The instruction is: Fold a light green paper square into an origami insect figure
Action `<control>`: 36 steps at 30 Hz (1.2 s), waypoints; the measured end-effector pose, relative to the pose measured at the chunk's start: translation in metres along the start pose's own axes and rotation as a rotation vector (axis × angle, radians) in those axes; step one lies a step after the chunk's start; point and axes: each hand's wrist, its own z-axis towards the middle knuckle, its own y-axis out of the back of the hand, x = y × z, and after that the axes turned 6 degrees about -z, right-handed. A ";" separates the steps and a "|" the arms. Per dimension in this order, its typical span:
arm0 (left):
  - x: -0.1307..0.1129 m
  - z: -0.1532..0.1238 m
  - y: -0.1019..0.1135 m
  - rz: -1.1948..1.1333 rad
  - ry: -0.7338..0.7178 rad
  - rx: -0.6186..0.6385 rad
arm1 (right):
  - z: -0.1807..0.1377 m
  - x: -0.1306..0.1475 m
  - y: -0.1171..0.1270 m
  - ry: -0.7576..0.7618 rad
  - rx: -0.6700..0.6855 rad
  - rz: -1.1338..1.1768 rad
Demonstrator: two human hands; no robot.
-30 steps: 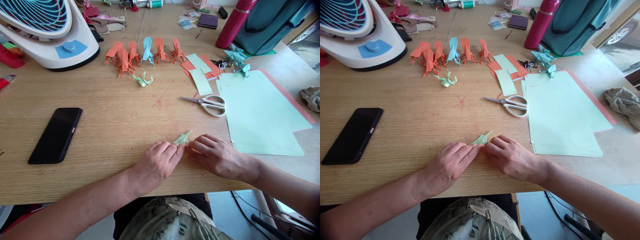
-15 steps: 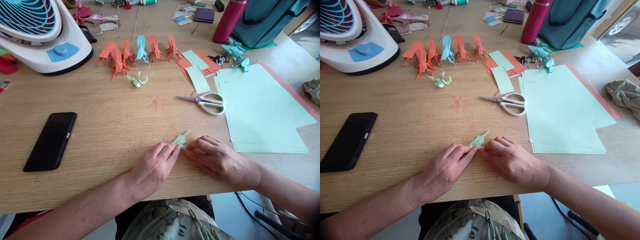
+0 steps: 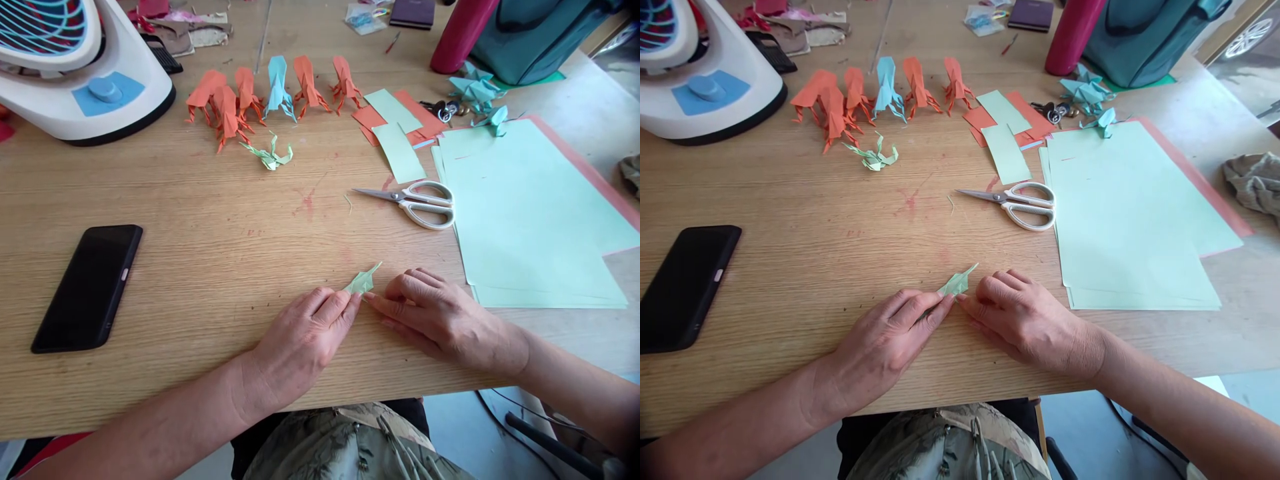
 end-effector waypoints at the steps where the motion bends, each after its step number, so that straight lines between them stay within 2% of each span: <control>1: 0.000 0.000 0.000 -0.009 -0.001 -0.002 | -0.001 0.001 -0.001 0.009 -0.001 -0.027; 7: -0.001 0.001 0.001 0.030 -0.027 0.035 | -0.004 0.008 -0.005 -0.008 0.024 -0.113; 16: -0.011 0.001 -0.010 0.219 -0.006 -0.003 | -0.005 0.022 -0.006 -0.061 0.044 -0.143; 23: -0.015 0.000 -0.011 0.191 0.061 -0.024 | -0.009 0.030 -0.004 -0.133 0.050 -0.134; 29: -0.020 0.004 -0.007 0.096 0.133 -0.029 | -0.014 0.038 -0.012 -0.142 -0.038 -0.218; 36: -0.023 0.003 -0.011 0.003 0.235 -0.040 | -0.025 0.041 -0.022 -0.234 -0.088 -0.126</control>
